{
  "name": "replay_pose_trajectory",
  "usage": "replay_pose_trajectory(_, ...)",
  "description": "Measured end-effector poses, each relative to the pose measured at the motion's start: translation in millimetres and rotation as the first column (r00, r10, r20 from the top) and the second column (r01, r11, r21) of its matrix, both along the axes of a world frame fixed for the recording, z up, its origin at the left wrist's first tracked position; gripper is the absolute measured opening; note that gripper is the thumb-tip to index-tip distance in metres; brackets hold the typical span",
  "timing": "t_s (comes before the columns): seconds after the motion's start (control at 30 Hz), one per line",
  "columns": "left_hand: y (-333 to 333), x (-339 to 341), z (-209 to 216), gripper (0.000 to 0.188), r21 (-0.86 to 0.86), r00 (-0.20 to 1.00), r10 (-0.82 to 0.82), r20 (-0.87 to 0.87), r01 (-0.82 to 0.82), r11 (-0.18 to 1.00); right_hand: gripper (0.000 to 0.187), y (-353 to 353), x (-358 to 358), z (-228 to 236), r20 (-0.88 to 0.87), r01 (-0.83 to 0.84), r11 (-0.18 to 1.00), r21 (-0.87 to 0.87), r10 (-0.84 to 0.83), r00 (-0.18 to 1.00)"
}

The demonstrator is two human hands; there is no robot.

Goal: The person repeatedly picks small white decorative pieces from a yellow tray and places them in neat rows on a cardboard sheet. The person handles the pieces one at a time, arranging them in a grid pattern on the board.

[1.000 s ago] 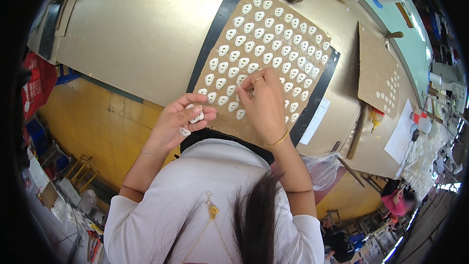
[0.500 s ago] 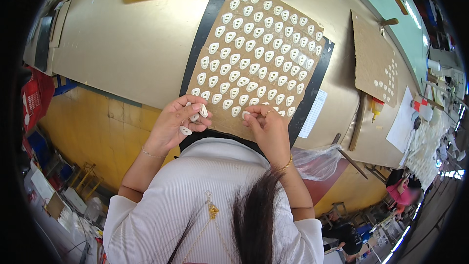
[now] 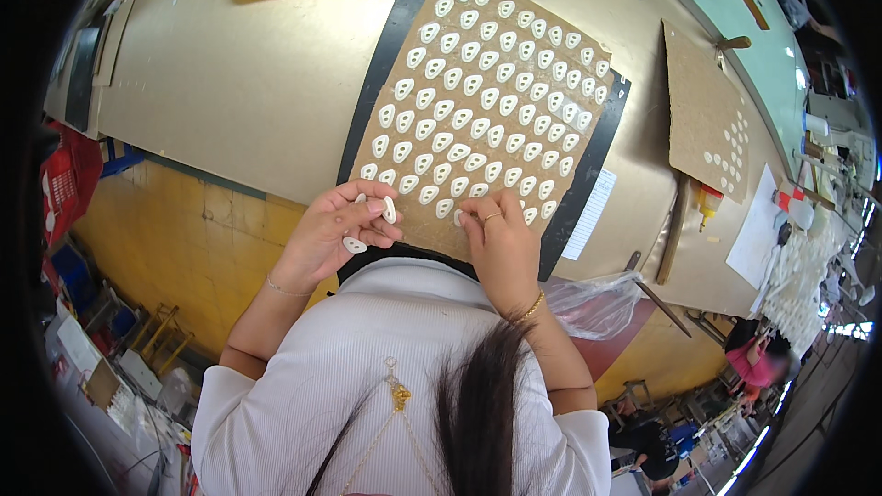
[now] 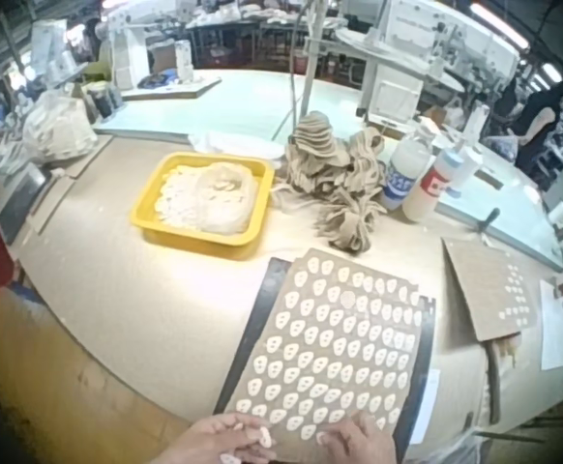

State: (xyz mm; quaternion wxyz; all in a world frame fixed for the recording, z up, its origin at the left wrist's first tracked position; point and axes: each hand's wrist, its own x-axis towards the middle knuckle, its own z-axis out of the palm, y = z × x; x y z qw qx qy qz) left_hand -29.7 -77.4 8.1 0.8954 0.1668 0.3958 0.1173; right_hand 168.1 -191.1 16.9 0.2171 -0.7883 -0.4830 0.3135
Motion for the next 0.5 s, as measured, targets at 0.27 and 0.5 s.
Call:
replay_pose_trajectory(0.27,-4.9,9.0,3.0,0.018,0.05,0.997,-0.062,-0.053,0.065,0.997,0.017,7.3,4.5,6.0,0.033,-0.088,0.992,0.091,0.085,0.996)
replay_pose_trajectory(0.5,-19.4,23.5,-2.4,0.013,0.285,0.977,-0.212,-0.032,0.212,0.935,0.022,6.0,2.0,8.6,-0.746,0.062,0.986,-0.157,-0.16,0.646)
